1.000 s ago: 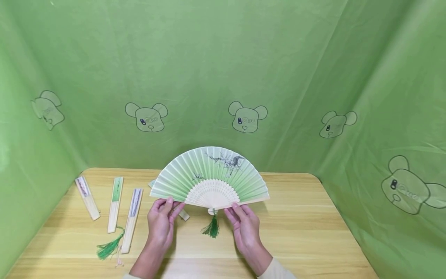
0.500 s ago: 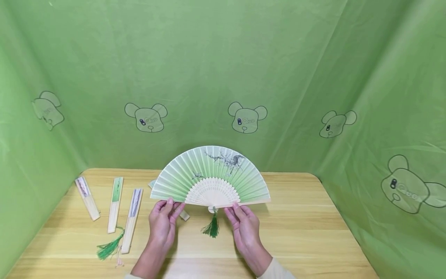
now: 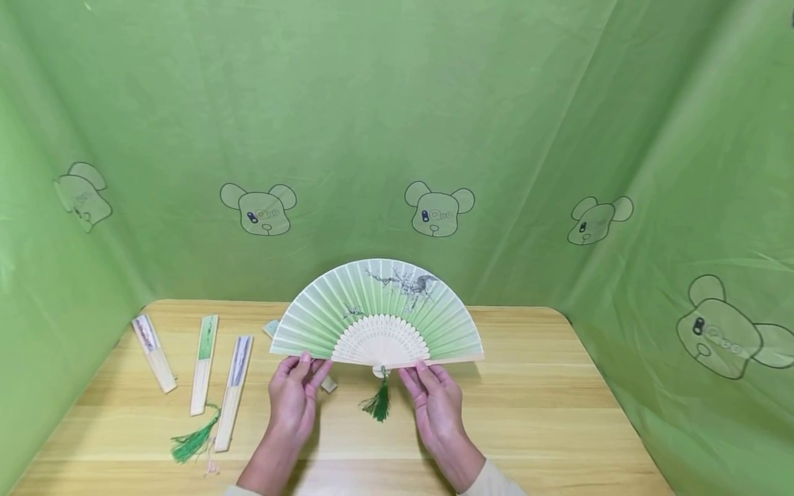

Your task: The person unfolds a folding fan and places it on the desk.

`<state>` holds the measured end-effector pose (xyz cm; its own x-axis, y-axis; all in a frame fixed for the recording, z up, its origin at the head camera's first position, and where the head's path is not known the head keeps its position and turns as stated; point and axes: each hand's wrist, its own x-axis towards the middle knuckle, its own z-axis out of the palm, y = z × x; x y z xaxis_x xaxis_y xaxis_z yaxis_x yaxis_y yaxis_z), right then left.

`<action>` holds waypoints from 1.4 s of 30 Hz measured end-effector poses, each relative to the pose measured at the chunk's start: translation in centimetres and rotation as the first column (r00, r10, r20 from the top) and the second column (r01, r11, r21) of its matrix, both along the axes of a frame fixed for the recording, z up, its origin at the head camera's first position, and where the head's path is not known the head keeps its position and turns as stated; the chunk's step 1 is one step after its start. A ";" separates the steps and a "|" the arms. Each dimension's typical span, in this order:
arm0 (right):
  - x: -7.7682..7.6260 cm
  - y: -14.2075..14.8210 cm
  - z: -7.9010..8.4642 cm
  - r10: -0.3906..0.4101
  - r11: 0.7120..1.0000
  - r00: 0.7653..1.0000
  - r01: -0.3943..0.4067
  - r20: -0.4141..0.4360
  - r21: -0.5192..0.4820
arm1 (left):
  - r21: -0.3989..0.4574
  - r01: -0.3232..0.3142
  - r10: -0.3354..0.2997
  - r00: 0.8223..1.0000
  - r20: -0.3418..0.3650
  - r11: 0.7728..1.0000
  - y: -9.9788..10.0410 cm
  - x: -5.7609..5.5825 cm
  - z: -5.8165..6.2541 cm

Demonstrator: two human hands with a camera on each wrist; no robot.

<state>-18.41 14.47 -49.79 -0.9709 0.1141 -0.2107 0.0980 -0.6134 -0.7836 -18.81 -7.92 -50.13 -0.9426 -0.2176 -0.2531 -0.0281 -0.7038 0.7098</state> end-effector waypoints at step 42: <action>0.1 5.2 -0.4 -0.090 0.986 0.995 0.082 0.047 0.149 | -0.121 0.065 -0.062 0.998 0.030 0.990 4.0 -1.7 -1.2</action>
<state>-18.34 19.64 -50.15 -0.9441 0.2299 -0.2364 0.0937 -0.5005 -0.8607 -20.49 -3.91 -51.33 -0.9491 -0.1879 -0.2529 -0.0897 -0.6081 0.7887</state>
